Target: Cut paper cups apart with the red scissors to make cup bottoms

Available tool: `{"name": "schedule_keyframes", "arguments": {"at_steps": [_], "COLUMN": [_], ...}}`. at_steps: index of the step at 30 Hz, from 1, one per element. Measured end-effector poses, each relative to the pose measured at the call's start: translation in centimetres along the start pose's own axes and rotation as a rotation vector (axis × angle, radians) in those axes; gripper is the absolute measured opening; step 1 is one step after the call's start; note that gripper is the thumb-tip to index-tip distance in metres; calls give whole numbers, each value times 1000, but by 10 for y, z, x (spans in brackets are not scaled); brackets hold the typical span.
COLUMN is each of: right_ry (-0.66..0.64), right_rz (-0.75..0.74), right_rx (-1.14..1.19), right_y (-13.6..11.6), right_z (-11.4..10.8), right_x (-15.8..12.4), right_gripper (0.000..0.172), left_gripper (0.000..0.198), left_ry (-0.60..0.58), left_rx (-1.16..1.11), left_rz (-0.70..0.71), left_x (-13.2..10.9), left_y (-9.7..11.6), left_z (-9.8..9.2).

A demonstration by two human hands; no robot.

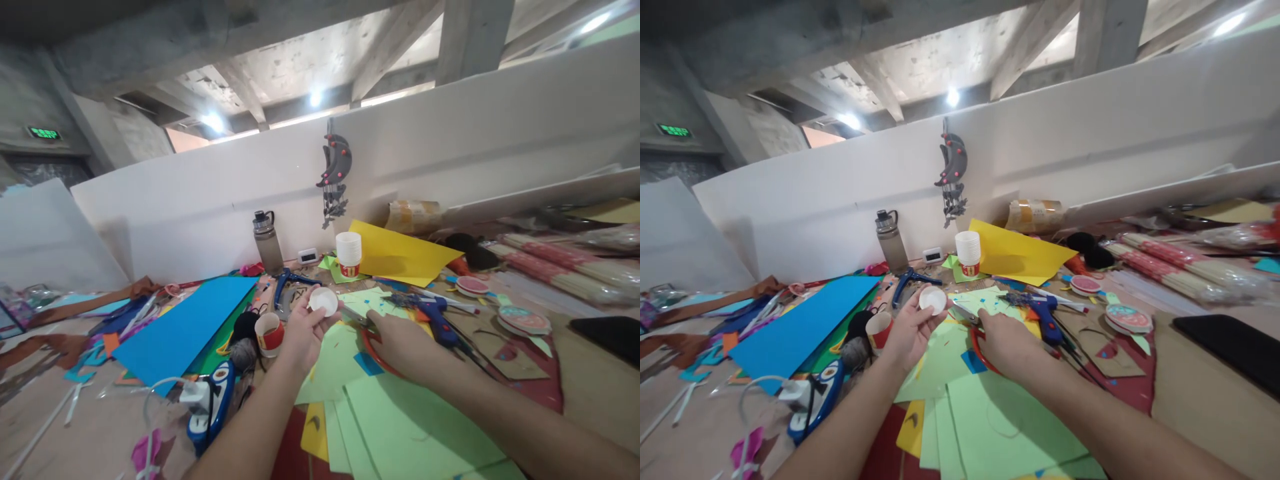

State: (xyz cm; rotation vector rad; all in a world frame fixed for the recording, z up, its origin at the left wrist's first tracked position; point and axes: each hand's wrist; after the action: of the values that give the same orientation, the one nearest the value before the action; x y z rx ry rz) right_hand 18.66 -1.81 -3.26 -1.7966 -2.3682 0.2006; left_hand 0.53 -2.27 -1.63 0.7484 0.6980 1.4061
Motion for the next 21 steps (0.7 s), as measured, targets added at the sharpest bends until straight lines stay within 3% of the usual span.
{"name": "schedule_keyframes", "arguments": {"at_steps": [5, 7, 10, 14, 18, 21], "right_ry": [-92, -62, 36, 152, -40, -110], "right_rz": [-99, -164, -208, -184, -54, 29], "right_rx": [-8, -37, 22, 568, 1254, 1443], "right_y": [-1, -1, 0, 0, -2, -3], "right_z": [-9, -12, -17, -24, -22, -17], "right_x": [-5, -6, -3, 4, 7, 8], "right_gripper": [32, 34, 28, 37, 45, 41], "left_gripper": [60, 60, 44, 30, 30, 35], "left_ry": [62, 86, 91, 35, -21, -94], "left_rx": [118, 159, 139, 31, 70, 150], "left_rz": [23, 42, 41, -57, -129, -145], "left_x": [-3, -3, -2, -3, -6, -9], "left_y": [-10, -11, -8, -3, -5, -10], "left_z": [5, 5, 3, 2, 6, 8]}}
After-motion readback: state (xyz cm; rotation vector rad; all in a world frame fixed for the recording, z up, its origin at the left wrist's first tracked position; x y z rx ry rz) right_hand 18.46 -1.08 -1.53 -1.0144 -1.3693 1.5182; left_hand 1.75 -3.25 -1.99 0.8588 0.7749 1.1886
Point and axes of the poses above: each hand's wrist, its own x-axis towards the middle knuckle, its own z-axis out of the palm, y = z × x, and after that the axes turned 1 degree about x, right-handed
